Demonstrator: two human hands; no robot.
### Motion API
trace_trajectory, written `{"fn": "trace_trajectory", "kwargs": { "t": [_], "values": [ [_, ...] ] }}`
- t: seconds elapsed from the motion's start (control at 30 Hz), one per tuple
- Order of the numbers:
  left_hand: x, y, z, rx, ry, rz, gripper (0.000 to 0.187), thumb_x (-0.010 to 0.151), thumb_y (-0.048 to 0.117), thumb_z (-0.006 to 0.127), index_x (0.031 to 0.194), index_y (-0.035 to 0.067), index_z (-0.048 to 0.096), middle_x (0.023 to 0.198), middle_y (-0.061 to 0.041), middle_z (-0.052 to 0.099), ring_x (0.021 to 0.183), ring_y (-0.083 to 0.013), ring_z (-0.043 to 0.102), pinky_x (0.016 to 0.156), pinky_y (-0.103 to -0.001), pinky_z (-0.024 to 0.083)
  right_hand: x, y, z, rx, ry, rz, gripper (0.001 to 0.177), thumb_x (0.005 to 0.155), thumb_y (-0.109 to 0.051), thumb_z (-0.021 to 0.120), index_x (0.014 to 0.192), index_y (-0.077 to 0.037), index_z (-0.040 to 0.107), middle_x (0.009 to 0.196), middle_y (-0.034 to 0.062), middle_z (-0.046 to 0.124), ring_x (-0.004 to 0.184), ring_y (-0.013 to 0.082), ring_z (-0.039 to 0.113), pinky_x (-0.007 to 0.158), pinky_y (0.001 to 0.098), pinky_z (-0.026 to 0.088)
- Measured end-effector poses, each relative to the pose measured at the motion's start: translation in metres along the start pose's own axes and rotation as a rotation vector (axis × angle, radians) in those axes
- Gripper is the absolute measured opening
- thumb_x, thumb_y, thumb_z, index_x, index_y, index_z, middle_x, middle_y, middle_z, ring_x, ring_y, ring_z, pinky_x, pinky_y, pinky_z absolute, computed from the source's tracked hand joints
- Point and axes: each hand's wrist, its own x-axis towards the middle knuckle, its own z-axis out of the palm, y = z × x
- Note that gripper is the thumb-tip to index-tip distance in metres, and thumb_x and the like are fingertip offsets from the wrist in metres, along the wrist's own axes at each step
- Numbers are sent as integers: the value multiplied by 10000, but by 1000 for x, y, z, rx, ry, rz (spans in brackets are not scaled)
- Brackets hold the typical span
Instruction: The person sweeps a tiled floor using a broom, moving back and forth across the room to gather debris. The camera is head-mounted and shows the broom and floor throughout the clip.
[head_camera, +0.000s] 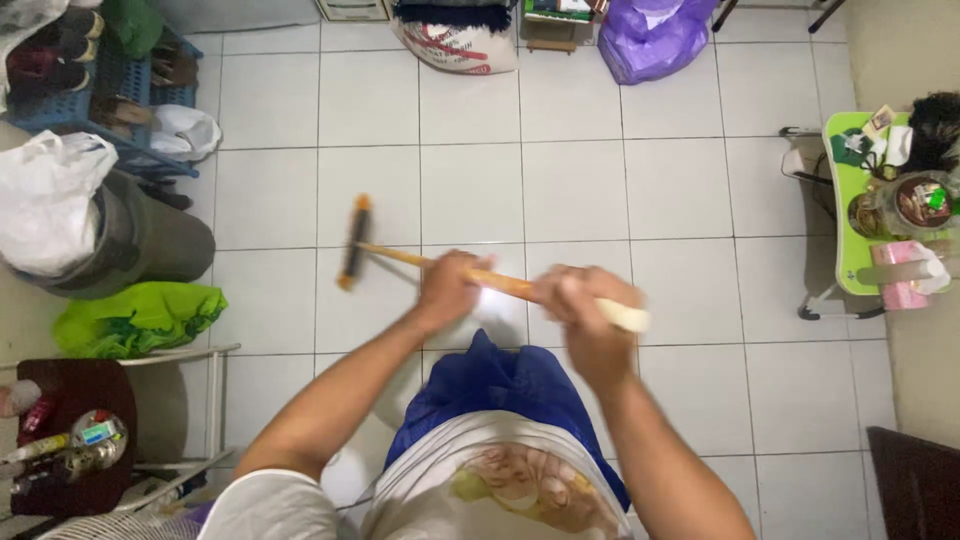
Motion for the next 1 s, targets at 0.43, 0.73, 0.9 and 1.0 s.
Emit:
{"fn": "trace_trajectory", "kwargs": {
  "t": [0.43,0.73,0.9,1.0],
  "values": [
    [24,-165,25,90,123,-271,263,979,353,653,800,174,726,883,-72,721,1015,-315,680,953,-488,477,-14,96,47,-695,-171,44,307,950,-32,697,662,-93,609,612,41,638,643,170,613,676,343,542],
    [57,17,136,-676,-183,182,407,787,557,711,728,161,637,752,-57,657,808,-264,669,789,-411,507,37,-31,33,-809,-66,-80,524,978,-23,594,501,-130,407,374,28,415,339,188,293,375,278,324],
    [26,115,35,-369,-82,218,498,996,303,551,577,57,444,598,-84,569,602,-257,539,572,-385,453,34,-81,43,-631,-151,-49,334,931,30,474,660,-126,358,542,38,467,457,119,381,439,243,325],
    [7,84,7,-321,-126,319,346,1009,262,608,697,152,508,638,-5,521,566,-150,470,550,-319,436,31,-62,39,-298,-121,-51,306,972,-154,469,674,-192,412,487,-62,380,414,58,291,436,248,346]
  ]
}}
